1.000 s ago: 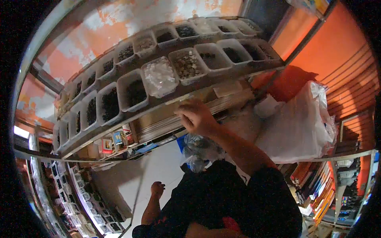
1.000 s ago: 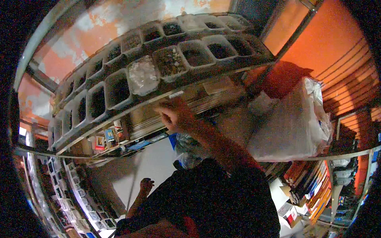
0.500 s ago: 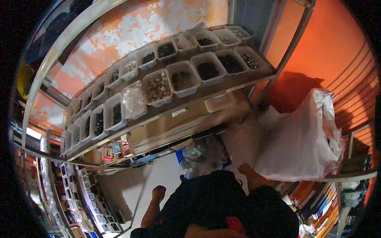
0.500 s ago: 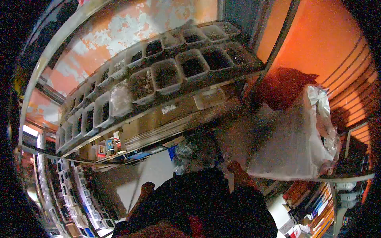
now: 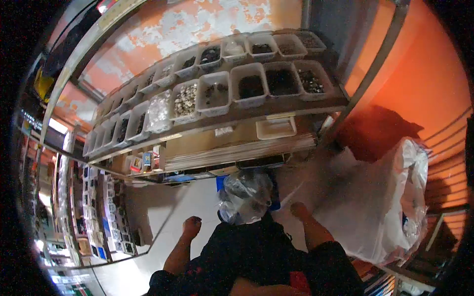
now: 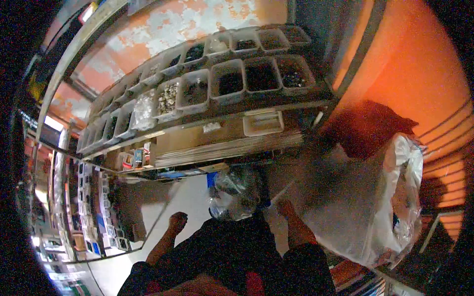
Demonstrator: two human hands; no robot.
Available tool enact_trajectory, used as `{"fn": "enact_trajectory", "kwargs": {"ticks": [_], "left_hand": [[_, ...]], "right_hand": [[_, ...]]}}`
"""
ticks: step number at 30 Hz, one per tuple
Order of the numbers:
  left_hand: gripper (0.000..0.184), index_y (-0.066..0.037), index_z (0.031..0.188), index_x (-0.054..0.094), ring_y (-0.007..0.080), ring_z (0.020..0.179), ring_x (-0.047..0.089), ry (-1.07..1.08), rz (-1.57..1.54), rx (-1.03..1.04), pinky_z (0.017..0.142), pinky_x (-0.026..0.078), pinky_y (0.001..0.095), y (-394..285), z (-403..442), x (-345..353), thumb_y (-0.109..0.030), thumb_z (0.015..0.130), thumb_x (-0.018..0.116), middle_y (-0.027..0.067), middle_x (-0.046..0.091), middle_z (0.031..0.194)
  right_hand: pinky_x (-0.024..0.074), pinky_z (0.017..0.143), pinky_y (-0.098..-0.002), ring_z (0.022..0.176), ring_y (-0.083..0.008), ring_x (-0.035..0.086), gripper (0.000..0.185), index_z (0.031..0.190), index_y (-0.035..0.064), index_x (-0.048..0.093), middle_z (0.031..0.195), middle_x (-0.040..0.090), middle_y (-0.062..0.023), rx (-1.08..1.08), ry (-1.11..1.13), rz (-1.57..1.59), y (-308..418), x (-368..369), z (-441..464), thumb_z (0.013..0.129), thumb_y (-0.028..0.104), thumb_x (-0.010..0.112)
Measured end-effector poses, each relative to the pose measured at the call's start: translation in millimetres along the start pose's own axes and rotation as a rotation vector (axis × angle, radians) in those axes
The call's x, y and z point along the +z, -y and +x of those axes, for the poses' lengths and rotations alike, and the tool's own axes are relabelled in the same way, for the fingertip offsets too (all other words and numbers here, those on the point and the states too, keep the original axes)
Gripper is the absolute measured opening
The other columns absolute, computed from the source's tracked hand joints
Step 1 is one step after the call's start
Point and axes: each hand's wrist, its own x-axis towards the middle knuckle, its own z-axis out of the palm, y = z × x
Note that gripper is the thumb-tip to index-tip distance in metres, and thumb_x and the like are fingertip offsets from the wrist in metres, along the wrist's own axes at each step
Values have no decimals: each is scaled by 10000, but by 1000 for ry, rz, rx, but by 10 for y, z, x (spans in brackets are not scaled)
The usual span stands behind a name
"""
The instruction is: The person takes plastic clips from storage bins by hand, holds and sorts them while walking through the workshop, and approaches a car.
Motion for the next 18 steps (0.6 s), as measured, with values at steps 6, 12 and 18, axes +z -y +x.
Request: {"fn": "enact_trajectory", "kwargs": {"ticks": [6,12,18], "left_hand": [[343,-27,1129,738,390,1101,689,-127,-105,-168,991,547,452,-118,-295,-8,-236,893,605,223,724,1157],[331,-20,1093,753,375,1034,718,-280,-160,-270,927,575,468,476,-756,512,-235,856,667,216,747,1070],[180,14,1021,667,217,974,713,-402,-1007,-471,827,576,376,846,-1235,13,-156,997,612,125,751,965]], "right_hand": [[561,723,-436,868,-245,677,229,1033,36,737,965,710,-117,382,310,475,432,-469,671,949,228,645],[542,683,-406,821,-215,653,212,1065,35,715,941,696,-96,513,456,615,881,-627,863,963,207,643],[522,643,-375,774,-184,629,199,1096,35,692,916,682,-75,456,583,486,1393,-505,1126,976,185,641]]}}
